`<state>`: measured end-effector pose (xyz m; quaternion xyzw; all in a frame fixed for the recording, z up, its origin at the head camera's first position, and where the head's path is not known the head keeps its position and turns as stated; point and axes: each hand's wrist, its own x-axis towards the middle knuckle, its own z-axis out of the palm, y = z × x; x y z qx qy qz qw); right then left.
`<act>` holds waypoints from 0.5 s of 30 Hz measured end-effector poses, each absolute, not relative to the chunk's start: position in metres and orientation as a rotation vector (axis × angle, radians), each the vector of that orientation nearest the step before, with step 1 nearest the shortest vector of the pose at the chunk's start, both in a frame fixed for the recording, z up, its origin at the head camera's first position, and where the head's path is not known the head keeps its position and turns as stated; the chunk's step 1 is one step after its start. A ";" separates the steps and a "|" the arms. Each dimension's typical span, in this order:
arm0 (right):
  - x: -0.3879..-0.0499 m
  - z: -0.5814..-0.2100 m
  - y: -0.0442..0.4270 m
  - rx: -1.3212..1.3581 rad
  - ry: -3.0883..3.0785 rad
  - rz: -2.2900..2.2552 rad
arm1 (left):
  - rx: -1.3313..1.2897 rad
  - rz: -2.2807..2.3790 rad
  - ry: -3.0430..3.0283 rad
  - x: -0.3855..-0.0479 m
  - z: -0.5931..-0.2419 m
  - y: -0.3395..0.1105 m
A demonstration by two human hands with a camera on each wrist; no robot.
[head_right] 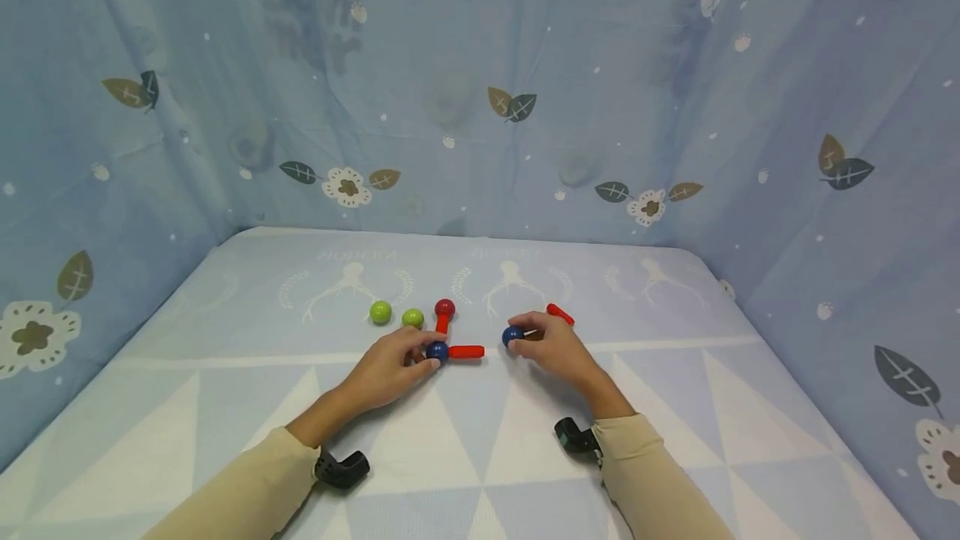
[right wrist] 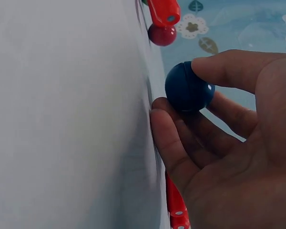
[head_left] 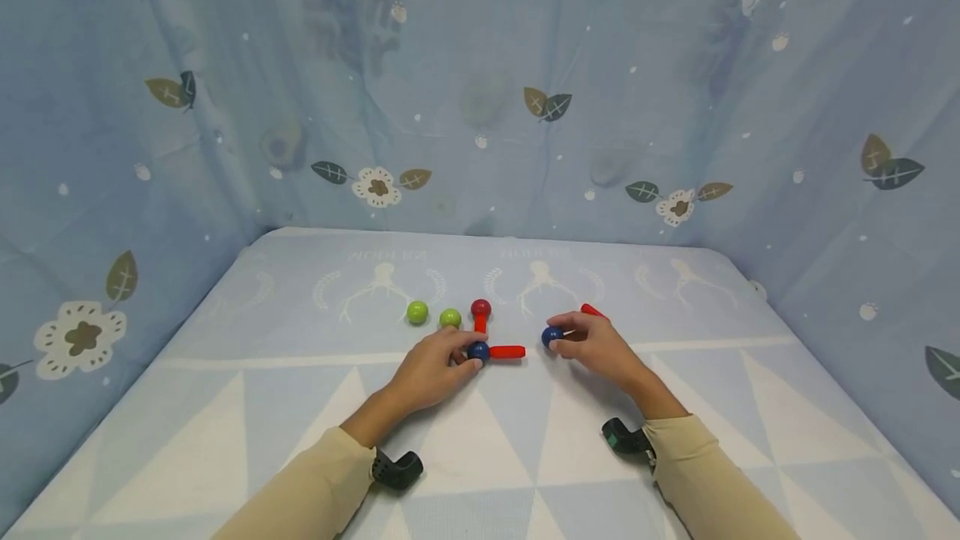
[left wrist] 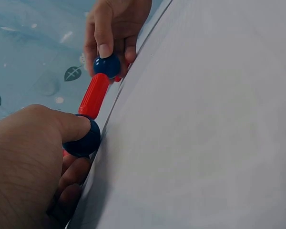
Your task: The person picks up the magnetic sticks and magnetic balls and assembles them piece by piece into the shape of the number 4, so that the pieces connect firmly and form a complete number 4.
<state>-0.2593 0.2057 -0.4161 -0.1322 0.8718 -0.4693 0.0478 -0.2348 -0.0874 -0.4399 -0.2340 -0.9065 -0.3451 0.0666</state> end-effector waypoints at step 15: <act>-0.257 -0.418 0.199 -0.577 2.655 -1.321 | -0.714 -1.020 -2.706 -0.233 -0.440 -0.086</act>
